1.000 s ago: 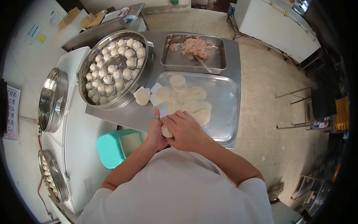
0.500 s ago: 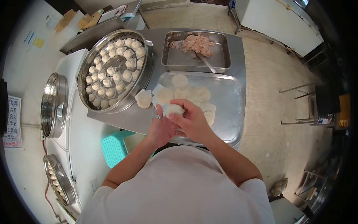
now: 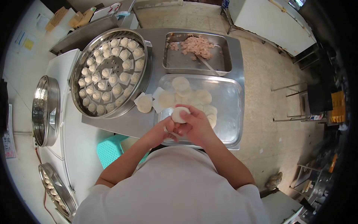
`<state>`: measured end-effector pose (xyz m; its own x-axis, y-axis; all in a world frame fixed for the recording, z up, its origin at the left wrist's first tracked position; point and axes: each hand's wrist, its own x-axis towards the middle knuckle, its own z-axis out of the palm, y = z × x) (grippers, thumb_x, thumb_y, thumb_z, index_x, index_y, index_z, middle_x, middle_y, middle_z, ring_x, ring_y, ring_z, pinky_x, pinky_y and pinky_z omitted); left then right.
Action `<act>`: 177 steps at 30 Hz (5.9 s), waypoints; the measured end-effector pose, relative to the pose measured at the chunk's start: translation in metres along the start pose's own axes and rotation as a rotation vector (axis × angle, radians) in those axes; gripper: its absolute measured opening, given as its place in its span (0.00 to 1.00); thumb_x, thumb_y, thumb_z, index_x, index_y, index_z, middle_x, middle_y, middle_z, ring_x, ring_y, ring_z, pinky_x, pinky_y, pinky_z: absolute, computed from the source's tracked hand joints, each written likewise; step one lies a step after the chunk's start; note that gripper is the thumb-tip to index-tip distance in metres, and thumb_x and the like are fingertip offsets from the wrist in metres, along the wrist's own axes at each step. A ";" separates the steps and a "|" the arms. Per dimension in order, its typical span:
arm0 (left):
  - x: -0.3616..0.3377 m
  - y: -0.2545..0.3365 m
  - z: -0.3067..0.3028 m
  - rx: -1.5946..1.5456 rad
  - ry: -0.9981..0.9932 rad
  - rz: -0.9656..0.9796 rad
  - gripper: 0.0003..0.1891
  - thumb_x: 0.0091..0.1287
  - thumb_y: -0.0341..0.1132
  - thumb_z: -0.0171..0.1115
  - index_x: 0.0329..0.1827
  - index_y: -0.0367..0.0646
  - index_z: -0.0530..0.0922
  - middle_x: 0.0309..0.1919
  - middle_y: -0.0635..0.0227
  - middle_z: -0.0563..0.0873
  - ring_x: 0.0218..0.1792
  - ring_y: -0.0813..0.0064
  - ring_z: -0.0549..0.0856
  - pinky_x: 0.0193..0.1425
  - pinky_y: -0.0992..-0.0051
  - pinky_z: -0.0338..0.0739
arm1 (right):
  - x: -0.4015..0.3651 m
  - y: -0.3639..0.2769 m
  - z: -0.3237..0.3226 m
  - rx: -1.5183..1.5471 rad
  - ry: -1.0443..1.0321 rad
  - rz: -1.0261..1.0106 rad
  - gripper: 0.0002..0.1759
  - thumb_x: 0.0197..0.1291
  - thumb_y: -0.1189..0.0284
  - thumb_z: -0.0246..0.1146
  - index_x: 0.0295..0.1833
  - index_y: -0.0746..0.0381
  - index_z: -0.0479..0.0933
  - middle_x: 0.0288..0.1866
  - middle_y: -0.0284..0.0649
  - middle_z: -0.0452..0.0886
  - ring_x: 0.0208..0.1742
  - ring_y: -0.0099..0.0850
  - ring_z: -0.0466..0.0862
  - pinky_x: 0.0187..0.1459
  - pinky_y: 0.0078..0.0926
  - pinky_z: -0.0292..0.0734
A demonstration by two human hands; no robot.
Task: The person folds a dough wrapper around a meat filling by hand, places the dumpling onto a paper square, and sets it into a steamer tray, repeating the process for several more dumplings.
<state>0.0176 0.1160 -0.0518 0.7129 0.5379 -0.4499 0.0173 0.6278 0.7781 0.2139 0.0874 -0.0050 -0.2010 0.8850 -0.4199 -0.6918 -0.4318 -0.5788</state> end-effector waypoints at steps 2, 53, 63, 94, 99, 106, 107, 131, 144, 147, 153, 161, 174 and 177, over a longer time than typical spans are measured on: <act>-0.007 -0.002 -0.010 0.146 0.041 -0.035 0.42 0.72 0.67 0.63 0.76 0.44 0.68 0.59 0.63 0.82 0.49 0.72 0.84 0.55 0.66 0.81 | 0.000 -0.006 -0.012 -0.014 0.031 -0.035 0.23 0.77 0.69 0.63 0.71 0.69 0.72 0.52 0.46 0.85 0.41 0.30 0.87 0.40 0.26 0.85; 0.119 0.071 -0.137 1.656 0.541 0.174 0.06 0.62 0.28 0.68 0.40 0.37 0.85 0.37 0.47 0.90 0.44 0.44 0.89 0.52 0.53 0.83 | -0.029 0.004 -0.087 -0.014 0.268 -0.079 0.22 0.69 0.81 0.65 0.67 0.69 0.74 0.41 0.39 0.84 0.38 0.28 0.86 0.39 0.27 0.84; 0.123 0.076 -0.133 1.369 0.642 0.275 0.16 0.61 0.19 0.58 0.52 0.35 0.82 0.40 0.47 0.89 0.44 0.44 0.89 0.50 0.55 0.82 | -0.030 0.006 -0.088 -0.008 0.288 -0.111 0.26 0.67 0.82 0.66 0.69 0.71 0.71 0.41 0.40 0.84 0.39 0.29 0.87 0.40 0.28 0.85; 0.006 -0.066 -0.059 0.722 0.698 0.128 0.17 0.68 0.28 0.66 0.60 0.43 0.78 0.40 0.58 0.90 0.39 0.57 0.90 0.45 0.59 0.84 | 0.333 -0.092 -0.022 -2.303 -0.096 -0.230 0.14 0.59 0.77 0.63 0.51 0.68 0.84 0.51 0.59 0.87 0.54 0.57 0.87 0.57 0.50 0.84; 0.007 -0.079 -0.061 0.790 0.754 0.187 0.18 0.65 0.26 0.65 0.58 0.44 0.79 0.38 0.60 0.89 0.37 0.54 0.89 0.43 0.57 0.84 | 0.297 -0.121 -0.025 -1.866 -0.046 -0.371 0.17 0.57 0.76 0.68 0.53 0.69 0.85 0.46 0.52 0.89 0.45 0.44 0.90 0.47 0.41 0.85; 0.014 -0.093 -0.060 1.078 0.769 0.362 0.13 0.59 0.26 0.66 0.47 0.49 0.84 0.37 0.65 0.87 0.36 0.56 0.88 0.39 0.58 0.85 | 0.169 -0.086 -0.028 -1.097 -0.090 -0.104 0.21 0.60 0.77 0.72 0.60 0.65 0.83 0.40 0.37 0.86 0.33 0.21 0.83 0.36 0.21 0.80; 0.012 -0.094 -0.058 1.095 0.766 0.360 0.12 0.59 0.26 0.66 0.45 0.49 0.84 0.37 0.65 0.86 0.36 0.56 0.88 0.39 0.59 0.85 | 0.147 -0.072 -0.029 -1.073 -0.118 -0.089 0.22 0.60 0.76 0.72 0.61 0.64 0.83 0.39 0.36 0.86 0.32 0.21 0.83 0.35 0.20 0.79; -0.019 -0.096 -0.072 1.116 0.557 0.285 0.18 0.61 0.26 0.62 0.54 0.49 0.88 0.40 0.63 0.85 0.44 0.56 0.86 0.47 0.59 0.82 | 0.051 0.117 -0.035 -1.880 -0.384 -0.251 0.26 0.56 0.74 0.70 0.62 0.63 0.77 0.54 0.52 0.80 0.53 0.53 0.83 0.55 0.47 0.81; -0.050 -0.111 -0.026 0.716 0.675 0.316 0.22 0.59 0.20 0.64 0.59 0.36 0.85 0.46 0.57 0.88 0.39 0.64 0.89 0.48 0.68 0.84 | 0.049 0.108 -0.061 -1.744 -0.460 -0.396 0.23 0.57 0.75 0.70 0.58 0.67 0.77 0.53 0.53 0.80 0.54 0.53 0.83 0.55 0.47 0.81; -0.051 -0.106 -0.020 0.710 0.696 0.308 0.22 0.60 0.24 0.63 0.59 0.36 0.84 0.46 0.56 0.88 0.41 0.60 0.89 0.50 0.66 0.83 | 0.048 0.108 -0.063 -1.720 -0.468 -0.492 0.23 0.57 0.74 0.70 0.58 0.66 0.77 0.52 0.52 0.79 0.53 0.52 0.83 0.54 0.46 0.82; -0.058 -0.117 -0.018 0.618 0.907 0.305 0.21 0.62 0.22 0.63 0.60 0.35 0.83 0.49 0.56 0.90 0.39 0.64 0.89 0.48 0.66 0.84 | 0.037 0.095 -0.030 -1.953 -0.594 -0.618 0.22 0.58 0.74 0.68 0.59 0.63 0.78 0.51 0.49 0.80 0.53 0.48 0.84 0.53 0.44 0.83; -0.072 -0.124 -0.022 0.041 1.030 0.233 0.18 0.74 0.27 0.63 0.66 0.34 0.78 0.55 0.60 0.89 0.46 0.72 0.88 0.48 0.69 0.86 | 0.057 0.096 -0.055 -1.546 -0.353 -0.295 0.24 0.58 0.75 0.70 0.62 0.63 0.81 0.50 0.45 0.85 0.46 0.38 0.86 0.49 0.35 0.84; -0.087 0.020 -0.132 -0.610 0.584 0.531 0.29 0.85 0.52 0.45 0.73 0.34 0.71 0.63 0.51 0.84 0.57 0.59 0.86 0.64 0.61 0.80 | 0.158 0.071 0.111 -1.110 -0.290 -0.428 0.22 0.61 0.77 0.74 0.61 0.68 0.82 0.45 0.36 0.87 0.41 0.21 0.83 0.45 0.20 0.80; -0.101 0.052 -0.193 -0.528 0.762 0.575 0.28 0.84 0.51 0.49 0.72 0.35 0.72 0.61 0.53 0.86 0.57 0.61 0.86 0.63 0.63 0.80 | 0.210 0.053 0.166 -1.283 -0.190 -0.384 0.22 0.61 0.77 0.74 0.61 0.69 0.81 0.48 0.37 0.87 0.44 0.21 0.84 0.44 0.20 0.80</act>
<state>-0.1885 0.2024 -0.0507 -0.1063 0.9214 -0.3738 -0.6127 0.2354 0.7544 0.0200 0.2789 -0.0078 -0.3076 0.9505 -0.0439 0.3837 0.0816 -0.9198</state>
